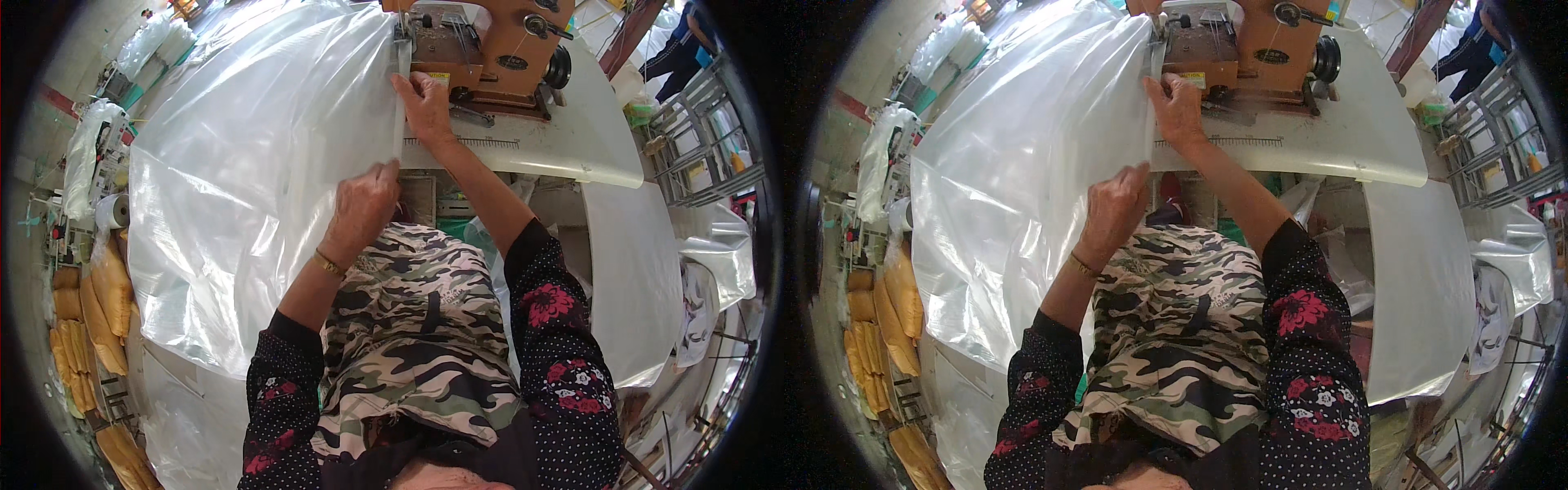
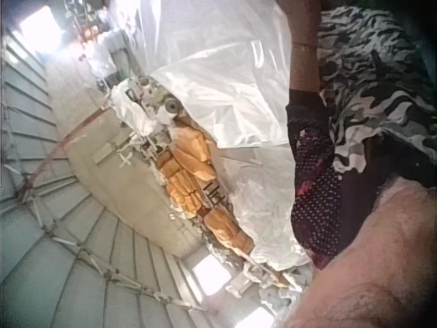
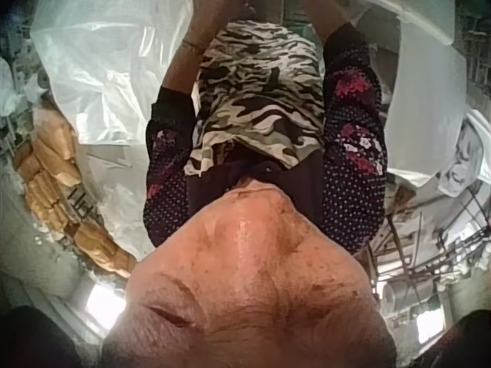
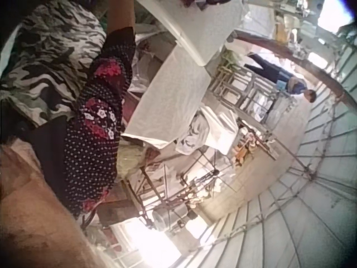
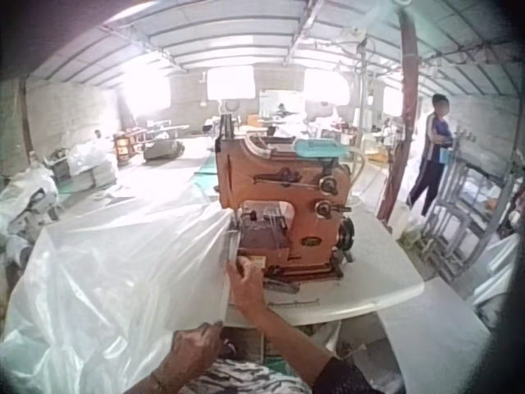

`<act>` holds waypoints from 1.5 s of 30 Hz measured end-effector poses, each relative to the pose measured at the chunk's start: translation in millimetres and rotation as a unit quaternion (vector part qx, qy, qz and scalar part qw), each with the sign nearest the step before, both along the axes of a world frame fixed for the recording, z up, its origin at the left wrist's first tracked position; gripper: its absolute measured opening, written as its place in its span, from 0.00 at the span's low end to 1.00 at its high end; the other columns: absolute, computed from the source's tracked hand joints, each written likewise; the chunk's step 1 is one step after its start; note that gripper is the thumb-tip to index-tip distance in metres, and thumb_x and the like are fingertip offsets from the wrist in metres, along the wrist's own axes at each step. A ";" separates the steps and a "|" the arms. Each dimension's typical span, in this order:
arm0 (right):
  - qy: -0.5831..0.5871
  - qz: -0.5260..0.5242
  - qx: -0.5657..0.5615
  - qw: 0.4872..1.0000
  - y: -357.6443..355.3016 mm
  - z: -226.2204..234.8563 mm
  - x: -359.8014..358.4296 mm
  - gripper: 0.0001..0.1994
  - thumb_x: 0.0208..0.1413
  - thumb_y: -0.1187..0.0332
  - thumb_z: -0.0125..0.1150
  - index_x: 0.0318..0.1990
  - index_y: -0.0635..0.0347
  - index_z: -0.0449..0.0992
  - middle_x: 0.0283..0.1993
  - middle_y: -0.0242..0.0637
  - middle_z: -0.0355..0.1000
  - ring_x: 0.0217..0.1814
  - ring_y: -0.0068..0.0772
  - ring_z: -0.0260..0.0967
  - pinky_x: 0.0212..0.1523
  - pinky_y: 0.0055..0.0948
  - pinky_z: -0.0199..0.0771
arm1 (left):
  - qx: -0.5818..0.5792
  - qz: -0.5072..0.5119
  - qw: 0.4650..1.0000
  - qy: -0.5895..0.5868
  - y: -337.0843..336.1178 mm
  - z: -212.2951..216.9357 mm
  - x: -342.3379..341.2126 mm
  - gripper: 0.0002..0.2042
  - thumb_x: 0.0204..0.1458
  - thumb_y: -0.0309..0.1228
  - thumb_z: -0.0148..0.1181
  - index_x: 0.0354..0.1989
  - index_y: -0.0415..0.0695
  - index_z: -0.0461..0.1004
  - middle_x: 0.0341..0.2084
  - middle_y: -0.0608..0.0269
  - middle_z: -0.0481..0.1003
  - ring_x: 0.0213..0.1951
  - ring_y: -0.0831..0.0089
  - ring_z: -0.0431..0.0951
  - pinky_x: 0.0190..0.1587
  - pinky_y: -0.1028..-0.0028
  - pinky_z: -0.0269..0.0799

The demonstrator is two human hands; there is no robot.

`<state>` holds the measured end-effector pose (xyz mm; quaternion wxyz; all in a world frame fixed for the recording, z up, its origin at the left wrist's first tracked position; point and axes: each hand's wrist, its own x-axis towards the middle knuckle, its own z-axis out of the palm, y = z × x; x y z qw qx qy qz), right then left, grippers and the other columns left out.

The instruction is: The person sews large clear plastic sheets together using an industrial sewing machine, aligning the sheets by hand as they feed into the machine.

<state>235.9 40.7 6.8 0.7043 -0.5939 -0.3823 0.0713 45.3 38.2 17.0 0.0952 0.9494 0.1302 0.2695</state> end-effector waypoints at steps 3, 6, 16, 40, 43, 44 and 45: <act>-0.062 -0.043 -0.041 0.996 0.7 8.6 2.0 0.22 0.58 0.54 0.59 0.22 0.65 0.70 0.16 0.30 0.64 0.21 0.20 0.56 0.23 0.30 0.60 | 0.016 0.020 1.000 0.009 13.1 9.3 18.9 0.09 0.51 0.25 0.54 0.40 0.41 0.74 0.28 0.52 0.75 0.26 0.53 0.77 0.28 0.60 0.73; -0.180 -0.108 -0.058 0.976 3.5 10.0 14.6 0.25 0.58 0.52 0.58 0.19 0.66 0.67 0.14 0.39 0.63 0.18 0.31 0.60 0.23 0.37 0.61 | 0.021 0.050 0.998 0.015 26.3 17.6 43.8 0.07 0.52 0.27 0.52 0.38 0.41 0.73 0.29 0.52 0.76 0.28 0.50 0.77 0.30 0.57 0.73; -0.529 -0.231 -0.035 0.815 -13.6 22.9 28.7 0.14 0.49 0.67 0.60 0.46 0.54 0.74 0.52 0.32 0.70 0.57 0.34 0.64 0.58 0.40 0.58 | -0.011 0.108 0.993 -0.052 51.7 45.5 104.9 0.06 0.51 0.29 0.52 0.33 0.40 0.73 0.31 0.49 0.77 0.33 0.47 0.77 0.36 0.54 0.73; -0.530 -0.162 -0.040 0.831 -8.4 13.4 42.8 0.17 0.50 0.74 0.58 0.50 0.53 0.71 0.55 0.28 0.71 0.60 0.33 0.64 0.59 0.38 0.55 | -0.011 0.108 0.987 -0.123 43.6 15.9 89.1 0.07 0.52 0.25 0.53 0.38 0.41 0.76 0.31 0.51 0.76 0.32 0.51 0.78 0.34 0.58 0.74; -0.522 -0.160 -0.034 0.837 -7.2 12.8 41.0 0.17 0.50 0.75 0.58 0.50 0.54 0.71 0.55 0.30 0.71 0.60 0.34 0.64 0.59 0.39 0.54 | -0.009 0.110 0.985 -0.130 47.7 18.6 93.4 0.07 0.52 0.25 0.53 0.38 0.41 0.75 0.30 0.50 0.76 0.32 0.50 0.77 0.35 0.58 0.73; -0.517 -0.161 -0.034 0.840 -7.2 12.9 40.3 0.17 0.50 0.75 0.58 0.50 0.54 0.70 0.55 0.30 0.71 0.60 0.34 0.64 0.60 0.39 0.54 | -0.010 0.111 0.985 -0.131 48.9 19.9 96.0 0.07 0.52 0.25 0.53 0.38 0.41 0.75 0.30 0.50 0.76 0.32 0.50 0.77 0.35 0.58 0.73; -0.519 -0.160 -0.034 0.839 -7.3 12.9 40.3 0.17 0.50 0.75 0.58 0.50 0.54 0.70 0.55 0.30 0.71 0.60 0.34 0.64 0.60 0.39 0.54 | -0.016 0.107 0.985 -0.132 50.1 21.1 98.7 0.07 0.52 0.25 0.53 0.38 0.40 0.75 0.30 0.50 0.76 0.32 0.50 0.77 0.35 0.58 0.73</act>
